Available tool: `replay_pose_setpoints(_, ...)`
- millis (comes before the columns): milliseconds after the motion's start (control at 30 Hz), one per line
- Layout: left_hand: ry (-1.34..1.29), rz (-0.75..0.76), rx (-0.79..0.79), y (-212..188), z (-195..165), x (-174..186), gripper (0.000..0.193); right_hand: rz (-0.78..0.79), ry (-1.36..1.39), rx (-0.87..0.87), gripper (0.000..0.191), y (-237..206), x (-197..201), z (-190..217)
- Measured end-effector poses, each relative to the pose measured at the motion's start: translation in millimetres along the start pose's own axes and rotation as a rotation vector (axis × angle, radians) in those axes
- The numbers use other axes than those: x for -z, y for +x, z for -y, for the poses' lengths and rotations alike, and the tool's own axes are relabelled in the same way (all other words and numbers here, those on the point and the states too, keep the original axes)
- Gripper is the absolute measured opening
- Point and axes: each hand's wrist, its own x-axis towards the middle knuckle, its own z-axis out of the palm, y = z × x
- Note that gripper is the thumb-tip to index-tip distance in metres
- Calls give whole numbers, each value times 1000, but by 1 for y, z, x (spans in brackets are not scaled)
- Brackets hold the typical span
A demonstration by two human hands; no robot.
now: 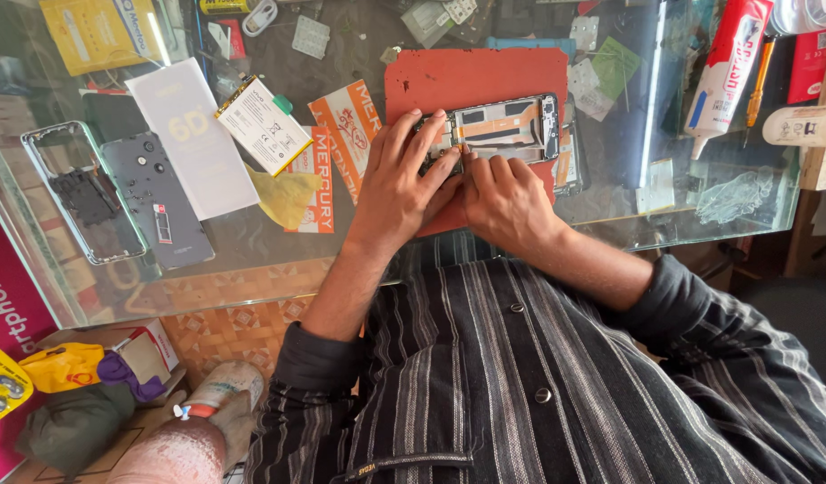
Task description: The person disassembles a smartphone on a red mat, working on the internal frame and battery area by hand. They apply adhesive from a glue tube along the phone frame, then fit the screen assembly back on and wrap rubber bands around the phone to hold it while the adhesive sets.
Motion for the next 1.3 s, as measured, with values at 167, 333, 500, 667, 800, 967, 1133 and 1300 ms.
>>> replay_pose_setpoints(167, 2, -3, -11, 0, 2, 0, 36, -4, -2, 63, 49, 0, 3, -9)
replay_pose_setpoints(333, 9, -26, -17, 0, 0, 0, 35, -27, 94, 5, 39, 0, 5, -7)
replay_pose_setpoints(500, 28, -17, -25, 1, 0, 1, 35, 59, 45, 78, 28, 4, 4, -6)
replay_pose_setpoints(667, -26, -18, -13, 3, 1, 1, 27, -25, 175, 49, 27, 4, 20, -17)
replay_pose_setpoints(800, -55, -18, 4, 3, 1, 0, 27, -247, 408, -185, 32, -3, 42, -36)
replay_pose_setpoints(967, -50, -13, 16, 3, 0, 1, 26, -66, 374, -132, 54, -7, 42, -45)
replay_pose_setpoints(1133, -49, 2, 26, 4, 1, 3, 26, -8, 466, -109, 40, -16, 33, -37)
replay_pose_setpoints(1300, -39, 0, 31, 5, 0, 2, 25, -43, 551, -74, 40, -15, 31, -36)
